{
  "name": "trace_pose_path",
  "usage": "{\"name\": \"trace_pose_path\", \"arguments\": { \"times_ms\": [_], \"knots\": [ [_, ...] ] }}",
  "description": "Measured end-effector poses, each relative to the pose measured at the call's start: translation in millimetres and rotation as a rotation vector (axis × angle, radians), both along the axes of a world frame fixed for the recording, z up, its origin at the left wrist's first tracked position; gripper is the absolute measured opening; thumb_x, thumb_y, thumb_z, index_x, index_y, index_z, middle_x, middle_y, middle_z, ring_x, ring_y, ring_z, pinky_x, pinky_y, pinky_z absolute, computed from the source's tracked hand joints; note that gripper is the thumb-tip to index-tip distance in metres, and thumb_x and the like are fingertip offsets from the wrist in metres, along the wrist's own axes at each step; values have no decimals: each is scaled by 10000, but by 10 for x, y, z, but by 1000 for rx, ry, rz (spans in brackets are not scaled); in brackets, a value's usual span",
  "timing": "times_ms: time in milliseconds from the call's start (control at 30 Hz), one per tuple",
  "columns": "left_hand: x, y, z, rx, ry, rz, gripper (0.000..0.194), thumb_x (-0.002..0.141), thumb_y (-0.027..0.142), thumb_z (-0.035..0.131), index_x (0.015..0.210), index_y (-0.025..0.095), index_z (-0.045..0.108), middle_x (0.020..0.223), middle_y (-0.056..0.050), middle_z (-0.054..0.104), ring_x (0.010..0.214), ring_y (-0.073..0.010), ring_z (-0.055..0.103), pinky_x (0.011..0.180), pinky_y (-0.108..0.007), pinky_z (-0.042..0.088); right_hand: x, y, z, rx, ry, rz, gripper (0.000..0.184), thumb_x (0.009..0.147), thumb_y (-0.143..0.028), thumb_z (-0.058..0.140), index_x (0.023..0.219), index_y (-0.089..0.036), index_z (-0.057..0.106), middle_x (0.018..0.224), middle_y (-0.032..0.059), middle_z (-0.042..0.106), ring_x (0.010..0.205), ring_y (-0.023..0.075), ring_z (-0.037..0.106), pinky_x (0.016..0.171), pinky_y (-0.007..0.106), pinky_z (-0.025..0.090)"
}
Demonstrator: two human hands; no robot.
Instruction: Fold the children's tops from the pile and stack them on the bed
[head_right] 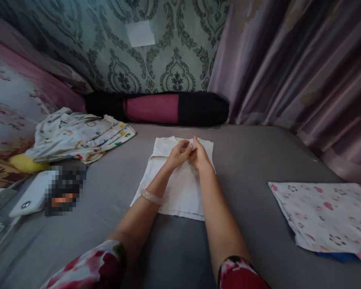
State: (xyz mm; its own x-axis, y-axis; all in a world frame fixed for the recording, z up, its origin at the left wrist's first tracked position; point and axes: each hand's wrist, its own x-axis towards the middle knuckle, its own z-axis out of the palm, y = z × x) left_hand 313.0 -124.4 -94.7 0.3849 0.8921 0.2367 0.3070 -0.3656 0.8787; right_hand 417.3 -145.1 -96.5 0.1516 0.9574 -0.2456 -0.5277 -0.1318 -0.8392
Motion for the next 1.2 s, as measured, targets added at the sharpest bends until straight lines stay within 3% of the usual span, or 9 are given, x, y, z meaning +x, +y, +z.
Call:
{"name": "trace_pose_path", "arguments": {
  "times_ms": [67, 167, 367, 567, 767, 933, 1033, 1133, 1200],
  "knots": [
    [-55, 43, 35, 0, 33, 3, 258, 940, 346, 486, 1098, 181, 606, 1108, -104, 685, 1043, -215, 631, 903, -311, 471, 6, 40, -25, -30, -14, -58, 221, 909, -413, 505, 902, -208, 587, 858, 47, 699, 875, 211, 678, 760, 354, 575],
    [-239, 179, 17, 42, 149, 133, 284, 969, 297, 398, 1129, 187, 605, 1063, -125, 696, 1068, -254, 633, 938, -368, 457, 3, 80, -51, -90, -45, -203, 60, 862, -221, 558, 916, -212, 583, 840, 13, 701, 826, 176, 678, 760, 346, 584],
    [-724, 448, -289, 69, 383, 260, 515, 790, 15, 423, 1266, 174, 538, 1267, -174, 626, 1246, -265, 543, 1127, -481, 271, 61, 104, -172, -118, -324, -342, 140, 766, -98, 586, 875, -180, 617, 774, 0, 682, 702, 144, 656, 681, 312, 593],
    [-789, 449, -388, 105, 427, 260, 642, 690, -9, 402, 1290, 185, 520, 1381, -160, 538, 1333, -260, 449, 1169, -545, 148, 246, 115, -335, -177, -736, -341, 342, 684, -144, 631, 1025, -163, 648, 862, 49, 699, 598, 153, 641, 583, 308, 571],
    [-777, 431, -360, 90, 468, 252, 644, 702, -13, 391, 1307, 192, 478, 1413, -155, 507, 1354, -250, 414, 1162, -566, 134, 315, 43, -257, -250, -1256, -239, 470, 741, -183, 600, 1208, -129, 589, 969, 120, 706, 949, 260, 671, 856, 372, 518],
    [-773, 411, -322, 111, 533, 243, 619, 715, -20, 397, 1301, 161, 480, 1403, -180, 501, 1355, -268, 416, 1164, -572, 105, 230, -81, -85, -296, -1402, -189, 518, 823, -167, 531, 1336, -118, 479, 1086, 158, 678, 1081, 282, 623, 927, 387, 465],
    [-693, 374, -252, 154, 549, 261, 575, 745, -6, 402, 1288, 162, 494, 1340, -179, 548, 1333, -267, 443, 1168, -559, 104, 130, -141, 28, -300, -1499, -242, 457, 871, -174, 485, 1323, -103, 492, 1190, 199, 625, 1155, 309, 571, 967, 426, 427],
    [-552, 298, -151, 205, 530, 225, 508, 803, 23, 401, 1279, 163, 508, 1293, -169, 586, 1287, -256, 491, 1170, -526, 134, -31, -127, 103, -157, -1575, -253, 431, 931, -237, 426, 1328, -86, 496, 1332, 213, 541, 1277, 311, 468, 1061, 450, 342],
    [-458, 233, -90, 236, 508, 166, 472, 847, 48, 387, 1287, 165, 511, 1305, -169, 585, 1284, -256, 492, 1162, -519, 165, -171, -81, 109, 21, -1534, -135, 472, 972, -285, 349, 1395, -97, 440, 1420, 172, 489, 1344, 259, 407, 1124, 413, 274]
  ]
}}
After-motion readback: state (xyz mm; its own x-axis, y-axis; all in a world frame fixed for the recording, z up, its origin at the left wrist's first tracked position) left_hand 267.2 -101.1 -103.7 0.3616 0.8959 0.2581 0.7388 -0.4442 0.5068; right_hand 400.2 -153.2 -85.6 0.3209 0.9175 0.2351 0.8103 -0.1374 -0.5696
